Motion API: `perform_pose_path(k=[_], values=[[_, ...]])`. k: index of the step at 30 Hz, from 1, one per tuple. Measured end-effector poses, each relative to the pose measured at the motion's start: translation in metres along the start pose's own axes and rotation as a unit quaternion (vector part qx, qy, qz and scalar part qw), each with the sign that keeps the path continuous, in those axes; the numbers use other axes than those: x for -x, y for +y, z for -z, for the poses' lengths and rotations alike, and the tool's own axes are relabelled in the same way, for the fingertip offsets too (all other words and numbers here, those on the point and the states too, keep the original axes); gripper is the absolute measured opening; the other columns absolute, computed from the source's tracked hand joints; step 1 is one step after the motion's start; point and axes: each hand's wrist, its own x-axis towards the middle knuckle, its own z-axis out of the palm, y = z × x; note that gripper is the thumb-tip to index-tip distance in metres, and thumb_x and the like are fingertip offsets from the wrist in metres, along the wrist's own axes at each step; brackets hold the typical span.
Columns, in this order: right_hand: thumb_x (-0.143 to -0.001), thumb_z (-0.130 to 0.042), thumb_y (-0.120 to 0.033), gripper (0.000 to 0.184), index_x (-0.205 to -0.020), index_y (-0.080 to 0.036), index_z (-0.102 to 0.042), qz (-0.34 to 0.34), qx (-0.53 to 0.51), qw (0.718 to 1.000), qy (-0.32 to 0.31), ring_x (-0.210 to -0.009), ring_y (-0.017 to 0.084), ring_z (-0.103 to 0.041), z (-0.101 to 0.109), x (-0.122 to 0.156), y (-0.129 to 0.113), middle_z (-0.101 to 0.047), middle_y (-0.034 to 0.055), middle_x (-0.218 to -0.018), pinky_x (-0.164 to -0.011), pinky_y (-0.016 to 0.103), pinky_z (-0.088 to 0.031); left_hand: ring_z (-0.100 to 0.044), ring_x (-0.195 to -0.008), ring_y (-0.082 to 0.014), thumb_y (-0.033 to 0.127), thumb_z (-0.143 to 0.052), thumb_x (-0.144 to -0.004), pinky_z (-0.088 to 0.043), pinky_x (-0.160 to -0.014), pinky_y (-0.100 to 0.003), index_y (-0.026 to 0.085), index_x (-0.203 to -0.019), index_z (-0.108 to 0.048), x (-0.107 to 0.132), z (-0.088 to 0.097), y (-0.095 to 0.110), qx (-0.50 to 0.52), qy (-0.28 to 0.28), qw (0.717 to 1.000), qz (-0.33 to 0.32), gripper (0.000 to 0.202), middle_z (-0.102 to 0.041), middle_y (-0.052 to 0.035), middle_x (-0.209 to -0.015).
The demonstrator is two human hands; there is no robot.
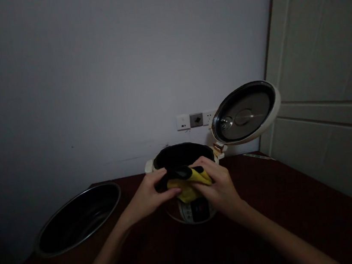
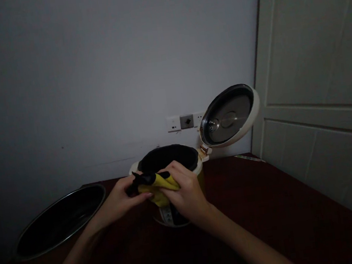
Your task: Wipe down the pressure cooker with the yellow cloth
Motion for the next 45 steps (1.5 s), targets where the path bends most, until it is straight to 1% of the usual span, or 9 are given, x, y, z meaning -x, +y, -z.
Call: perform_pose_path(k=[5, 9, 11, 14, 18, 22, 28, 37, 45], values=[[-0.088, -0.054, -0.027, 0.021, -0.106, -0.019, -0.063, -0.054, -0.007, 0.998, -0.002, -0.082, 0.017, -0.064, 0.007, 0.005, 0.003, -0.067, 0.0054, -0.091, -0.074, 0.029, -0.051, -0.062, -0.084, -0.0214, 0.032, -0.060, -0.072, -0.050, -0.077, -0.033, 0.015, -0.089, -0.068, 0.009, 0.030, -0.013, -0.005, 0.118, 0.990, 0.074, 0.026, -0.069, -0.0048, -0.088], [-0.092, -0.050, -0.036, 0.024, -0.099, -0.020, -0.066, -0.131, 0.000, 0.991, 0.023, -0.078, 0.017, -0.066, 0.034, 0.017, 0.015, -0.069, 0.0056, -0.088, -0.073, 0.029, -0.052, -0.062, -0.075, -0.0219, 0.034, -0.056, -0.067, -0.050, -0.069, -0.032, 0.014, -0.088, -0.064, 0.014, 0.073, -0.035, -0.163, 0.305, 0.919, 0.187, 0.030, -0.067, -0.0034, -0.080], [-0.090, -0.051, -0.039, 0.025, -0.095, -0.020, -0.067, -0.156, 0.007, 0.987, 0.032, -0.076, 0.018, -0.066, 0.046, 0.025, 0.021, -0.070, 0.0058, -0.088, -0.072, 0.029, -0.053, -0.063, -0.077, -0.0222, 0.034, -0.057, -0.068, -0.050, -0.072, -0.032, 0.015, -0.087, -0.062, 0.012, 0.076, -0.049, -0.228, 0.342, 0.892, 0.187, 0.027, -0.068, -0.0039, -0.081], [-0.089, -0.053, -0.040, 0.025, -0.092, -0.020, -0.068, -0.171, 0.010, 0.985, 0.026, -0.075, 0.019, -0.066, 0.054, 0.037, 0.026, -0.070, 0.0059, -0.086, -0.071, 0.030, -0.054, -0.065, -0.086, -0.0229, 0.035, -0.058, -0.072, -0.051, -0.079, -0.034, 0.015, -0.099, -0.059, 0.007, 0.053, -0.074, -0.220, 0.311, 0.912, 0.151, 0.033, -0.069, -0.0075, -0.095], [-0.088, -0.054, -0.040, 0.025, -0.090, -0.021, -0.069, -0.179, 0.016, 0.984, 0.011, -0.074, 0.019, -0.067, 0.062, 0.053, 0.028, -0.070, 0.0047, -0.085, -0.069, 0.029, -0.055, -0.060, -0.112, -0.0231, 0.024, -0.048, -0.080, -0.047, -0.095, -0.038, 0.015, -0.122, -0.051, 0.007, 0.001, -0.100, -0.168, 0.205, 0.962, 0.062, 0.044, -0.062, -0.0123, -0.123], [-0.086, -0.056, -0.041, 0.023, -0.089, -0.023, -0.070, -0.197, 0.033, 0.979, 0.027, -0.074, 0.019, -0.068, 0.073, 0.065, 0.030, -0.071, 0.0041, -0.088, -0.069, 0.029, -0.056, -0.054, -0.122, -0.0233, 0.020, -0.045, -0.084, -0.041, -0.105, -0.040, 0.016, -0.124, -0.054, 0.018, -0.033, -0.105, -0.166, 0.256, 0.951, 0.045, 0.041, -0.059, -0.0119, -0.130], [-0.085, -0.057, -0.041, 0.022, -0.090, -0.023, -0.070, -0.207, 0.045, 0.977, 0.026, -0.076, 0.020, -0.069, 0.077, 0.074, 0.034, -0.072, 0.0045, -0.089, -0.072, 0.031, -0.057, -0.053, -0.123, -0.0246, 0.016, -0.046, -0.084, -0.042, -0.106, -0.043, 0.019, -0.128, -0.052, 0.032, -0.054, -0.086, -0.200, 0.261, 0.944, 0.017, 0.045, -0.057, -0.0103, -0.133], [-0.086, -0.057, -0.037, 0.020, -0.089, -0.022, -0.070, -0.191, 0.051, 0.980, 0.008, -0.076, 0.019, -0.069, 0.073, 0.075, 0.027, -0.071, 0.0048, -0.088, -0.067, 0.028, -0.057, -0.046, -0.129, -0.0264, 0.003, -0.042, -0.080, -0.047, -0.102, -0.043, 0.010, -0.135, -0.042, 0.043, -0.089, -0.045, -0.332, 0.194, 0.916, -0.111, 0.055, -0.052, -0.0209, -0.135], [-0.088, -0.056, -0.030, 0.014, -0.093, -0.023, -0.068, -0.156, 0.083, 0.984, -0.002, -0.079, 0.017, -0.069, 0.078, 0.084, 0.022, -0.072, 0.0022, -0.088, -0.068, 0.024, -0.057, -0.054, -0.121, -0.0292, 0.000, -0.037, -0.080, -0.051, -0.096, -0.039, 0.000, -0.115, -0.056, 0.018, -0.136, -0.015, -0.442, 0.181, 0.860, -0.181, 0.040, -0.061, -0.0242, -0.121]])
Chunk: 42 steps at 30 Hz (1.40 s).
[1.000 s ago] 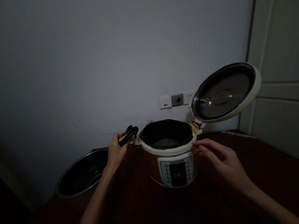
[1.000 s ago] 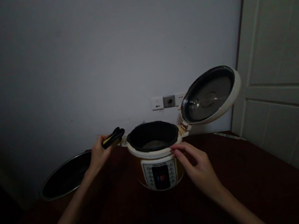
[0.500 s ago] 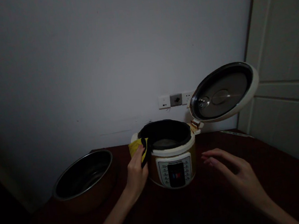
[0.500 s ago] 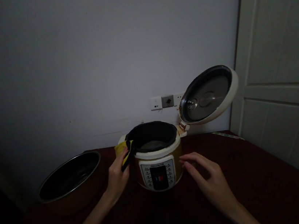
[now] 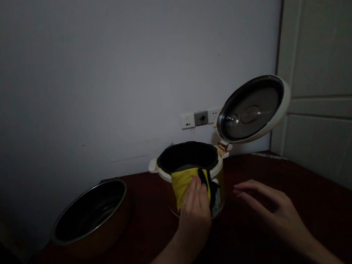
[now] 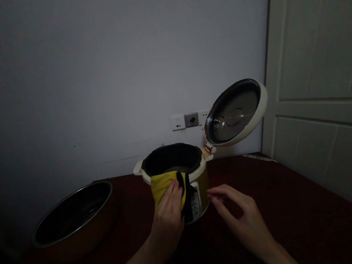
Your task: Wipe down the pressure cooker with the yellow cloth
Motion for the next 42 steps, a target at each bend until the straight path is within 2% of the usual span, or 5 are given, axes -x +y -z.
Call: perform_pose_path(k=[6, 13, 25, 34, 42], values=[[-0.089, -0.053, -0.023, 0.018, -0.105, -0.023, -0.063, 0.069, 0.080, 0.994, 0.009, -0.090, 0.018, -0.067, 0.014, 0.008, 0.003, -0.069, 0.0049, -0.099, -0.079, 0.028, -0.056, -0.055, -0.120, -0.0290, 0.005, -0.046, -0.081, -0.047, -0.100, -0.040, 0.001, -0.115, -0.058, -0.034, -0.012, 0.032, 0.121, -0.086, 0.989, 0.027, 0.036, -0.061, -0.0234, -0.122], [-0.084, -0.058, -0.026, 0.067, -0.146, -0.022, -0.030, 0.042, 0.123, 0.978, -0.165, -0.129, 0.024, -0.045, 0.033, 0.019, 0.020, -0.043, 0.0121, -0.143, -0.105, 0.044, -0.041, -0.065, -0.099, -0.0172, 0.005, -0.049, -0.072, -0.048, -0.092, -0.028, 0.015, -0.109, -0.066, -0.049, 0.009, 0.038, 0.500, -0.209, 0.825, 0.163, 0.042, -0.071, -0.0071, -0.106], [-0.076, -0.062, -0.038, 0.031, -0.091, -0.013, -0.071, -0.223, -0.168, 0.943, -0.180, -0.083, 0.025, -0.065, -0.028, 0.051, 0.034, -0.072, 0.0081, -0.088, -0.076, 0.035, -0.051, -0.061, -0.093, -0.0188, 0.016, -0.058, -0.073, -0.045, -0.085, -0.029, 0.018, -0.102, -0.068, -0.035, 0.040, 0.008, 0.445, -0.347, 0.818, 0.113, 0.031, -0.069, -0.0054, -0.101], [-0.070, -0.065, -0.048, 0.045, -0.097, -0.012, -0.066, -0.292, -0.137, 0.947, 0.008, -0.087, 0.028, -0.065, 0.000, 0.054, 0.070, -0.071, 0.0107, -0.092, -0.074, 0.038, -0.053, -0.065, -0.081, -0.0200, 0.037, -0.050, -0.083, -0.050, -0.076, -0.031, 0.017, -0.084, -0.068, -0.045, 0.062, -0.081, 0.291, -0.120, 0.900, 0.302, 0.027, -0.071, -0.0055, -0.087], [-0.080, -0.045, -0.009, 0.056, -0.135, -0.016, -0.037, 0.060, 0.049, 0.994, 0.083, -0.126, 0.024, -0.048, -0.024, 0.023, 0.053, -0.047, 0.0160, -0.139, -0.101, 0.042, -0.044, -0.045, -0.127, -0.0321, 0.041, -0.036, -0.088, -0.035, -0.105, -0.048, 0.004, -0.127, -0.048, -0.004, 0.001, -0.165, 0.106, -0.003, 0.918, 0.381, 0.054, -0.052, -0.0242, -0.131]])
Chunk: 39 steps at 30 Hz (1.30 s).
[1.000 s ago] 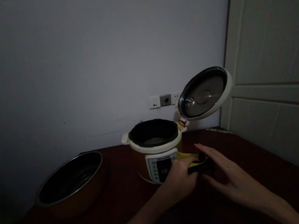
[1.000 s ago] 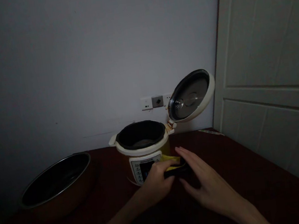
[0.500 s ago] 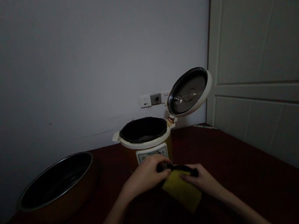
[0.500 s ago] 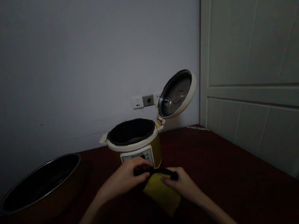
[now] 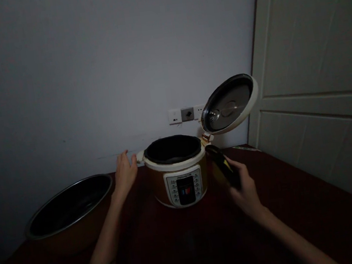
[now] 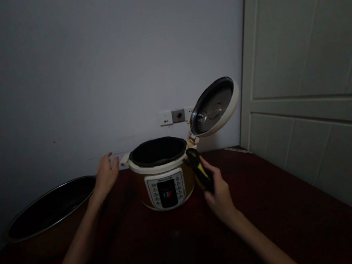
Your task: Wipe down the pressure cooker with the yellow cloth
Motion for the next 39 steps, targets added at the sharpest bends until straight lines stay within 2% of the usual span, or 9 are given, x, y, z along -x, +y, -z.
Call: perform_pose_path(k=[3, 6, 11, 15, 20, 26, 29, 32, 39], values=[[-0.079, -0.037, -0.001, 0.071, -0.147, -0.014, -0.021, 0.204, 0.044, 0.970, -0.129, -0.138, 0.025, -0.029, -0.023, -0.013, -0.001, -0.033, 0.0175, -0.148, -0.108, 0.049, -0.037, -0.036, -0.135, -0.0304, 0.044, -0.033, -0.090, -0.027, -0.111, -0.049, 0.008, -0.134, -0.041, -0.004, -0.025, -0.025, 0.090, -0.032, 0.992, 0.081, 0.057, -0.044, -0.0223, -0.141], [-0.083, -0.033, 0.001, 0.069, -0.149, -0.010, -0.016, 0.295, 0.077, 0.935, -0.180, -0.141, 0.027, -0.021, -0.035, -0.021, 0.000, -0.035, 0.0195, -0.147, -0.107, 0.052, -0.037, -0.029, -0.139, -0.0276, 0.045, -0.027, -0.093, -0.023, -0.114, -0.046, 0.008, -0.140, -0.034, -0.004, -0.040, -0.034, 0.143, -0.065, 0.980, 0.124, 0.060, -0.034, -0.0208, -0.148], [-0.094, -0.031, -0.004, 0.050, -0.143, -0.007, -0.032, 0.369, 0.118, 0.899, -0.207, -0.138, 0.023, -0.029, -0.049, -0.028, -0.015, -0.049, 0.0165, -0.138, -0.107, 0.045, -0.040, -0.018, -0.143, -0.0200, 0.046, -0.019, -0.095, -0.017, -0.116, -0.041, 0.014, -0.147, -0.024, 0.003, -0.040, -0.028, 0.174, -0.092, 0.980, 0.036, 0.061, -0.022, -0.0115, -0.155], [-0.095, -0.035, -0.006, 0.037, -0.126, -0.002, -0.054, 0.435, 0.154, 0.858, -0.225, -0.129, 0.025, -0.044, -0.084, -0.039, -0.040, -0.053, 0.0168, -0.134, -0.105, 0.042, -0.043, -0.023, -0.142, -0.0187, 0.047, -0.018, -0.096, -0.019, -0.115, -0.038, 0.014, -0.142, -0.035, 0.007, -0.031, -0.018, 0.177, -0.134, 0.975, -0.026, 0.060, -0.026, -0.0103, -0.154], [-0.094, -0.037, -0.006, 0.035, -0.123, -0.004, -0.057, 0.438, 0.179, 0.849, -0.233, -0.127, 0.025, -0.047, -0.100, -0.044, -0.050, -0.053, 0.0165, -0.133, -0.104, 0.042, -0.044, -0.034, -0.137, -0.0198, 0.046, -0.018, -0.095, -0.028, -0.112, -0.037, 0.012, -0.136, -0.045, 0.006, -0.026, -0.017, 0.154, -0.162, 0.974, -0.045, 0.059, -0.033, -0.0123, -0.151], [-0.094, -0.033, -0.007, 0.051, -0.145, -0.013, -0.032, 0.350, 0.157, 0.893, -0.237, -0.137, 0.022, -0.031, -0.037, -0.027, -0.003, -0.044, 0.0106, -0.143, -0.108, 0.046, -0.039, -0.032, -0.138, -0.0205, 0.048, -0.023, -0.094, -0.026, -0.113, -0.038, 0.012, -0.133, -0.050, 0.002, -0.030, -0.022, 0.121, -0.146, 0.981, -0.050, 0.059, -0.031, -0.0125, -0.151], [-0.091, -0.032, -0.004, 0.061, -0.149, -0.017, -0.022, 0.316, 0.160, 0.908, -0.226, -0.139, 0.022, -0.028, -0.021, -0.021, 0.013, -0.042, 0.0097, -0.144, -0.108, 0.049, -0.037, -0.032, -0.138, -0.0204, 0.049, -0.023, -0.095, -0.025, -0.113, -0.039, 0.013, -0.131, -0.052, 0.002, -0.031, -0.021, 0.104, -0.138, 0.983, -0.057, 0.059, -0.035, -0.0117, -0.149], [-0.089, -0.034, -0.005, 0.060, -0.147, -0.016, -0.027, 0.337, 0.178, 0.891, -0.248, -0.139, 0.022, -0.026, -0.035, -0.023, 0.004, -0.039, 0.0085, -0.146, -0.111, 0.049, -0.033, -0.032, -0.138, -0.0211, 0.048, -0.022, -0.095, -0.024, -0.114, -0.039, 0.012, -0.132, -0.051, 0.002, -0.032, -0.021, 0.091, -0.129, 0.985, -0.067, 0.059, -0.033, -0.0123, -0.150], [-0.094, -0.036, -0.011, 0.044, -0.137, -0.011, -0.044, 0.411, 0.234, 0.846, -0.246, -0.139, 0.021, -0.027, -0.109, -0.036, -0.049, -0.036, 0.0092, -0.148, -0.112, 0.043, -0.031, -0.033, -0.137, -0.0207, 0.043, -0.022, -0.097, -0.027, -0.112, -0.038, 0.011, -0.134, -0.049, 0.003, -0.034, -0.024, 0.079, -0.124, 0.985, -0.089, 0.056, -0.032, -0.0152, -0.150]])
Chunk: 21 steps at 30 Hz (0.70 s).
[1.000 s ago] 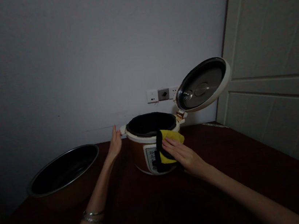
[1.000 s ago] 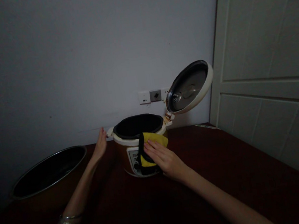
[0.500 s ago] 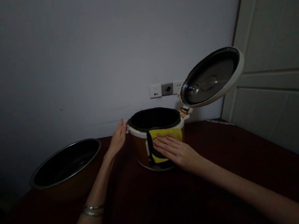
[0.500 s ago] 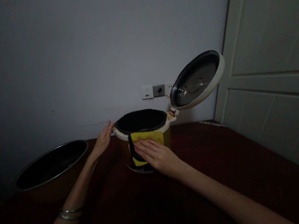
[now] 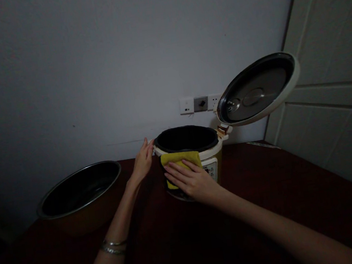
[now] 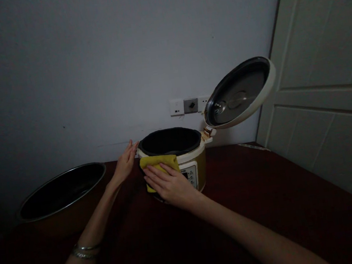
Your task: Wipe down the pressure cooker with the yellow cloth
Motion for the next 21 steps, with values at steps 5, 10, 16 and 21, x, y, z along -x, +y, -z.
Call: perform_pose_path(k=[5, 10, 16, 21], values=[[-0.093, -0.037, -0.009, 0.047, -0.140, -0.012, -0.040, -0.004, -0.005, 1.000, -0.010, -0.140, 0.020, -0.025, -0.003, 0.015, -0.002, -0.032, 0.0075, -0.150, -0.112, 0.043, -0.031, -0.032, -0.138, -0.0206, 0.041, -0.022, -0.097, -0.028, -0.111, -0.039, 0.011, -0.134, -0.049, -0.001, 0.000, -0.001, -0.010, 0.000, 1.000, -0.013, 0.055, -0.035, -0.0148, -0.149], [-0.089, -0.038, -0.004, 0.057, -0.144, -0.020, -0.034, -0.019, -0.036, 0.998, -0.037, -0.136, 0.018, -0.033, 0.004, 0.077, 0.009, -0.042, 0.0027, -0.145, -0.112, 0.043, -0.030, -0.034, -0.137, -0.0228, 0.041, -0.025, -0.096, -0.029, -0.111, -0.042, 0.012, -0.133, -0.050, -0.001, -0.001, -0.002, -0.010, 0.007, 1.000, -0.008, 0.054, -0.034, -0.0143, -0.149], [-0.088, -0.037, -0.005, 0.059, -0.144, -0.024, -0.034, -0.057, 0.001, 0.998, -0.031, -0.138, 0.021, -0.030, 0.010, 0.081, 0.019, -0.041, 0.0032, -0.146, -0.113, 0.050, -0.023, -0.035, -0.136, -0.0233, 0.041, -0.024, -0.096, -0.030, -0.110, -0.043, 0.012, -0.133, -0.050, 0.000, -0.002, -0.001, -0.013, 0.016, 1.000, -0.011, 0.053, -0.034, -0.0148, -0.149], [-0.092, -0.035, -0.010, 0.052, -0.143, -0.017, -0.036, -0.019, -0.004, 1.000, -0.013, -0.138, 0.019, -0.030, -0.020, 0.061, -0.007, -0.036, 0.0028, -0.148, -0.111, 0.044, -0.031, -0.038, -0.135, -0.0227, 0.040, -0.026, -0.096, -0.030, -0.110, -0.041, 0.012, -0.133, -0.050, 0.002, -0.001, 0.003, -0.013, 0.020, 1.000, -0.002, 0.052, -0.034, -0.0150, -0.149]])
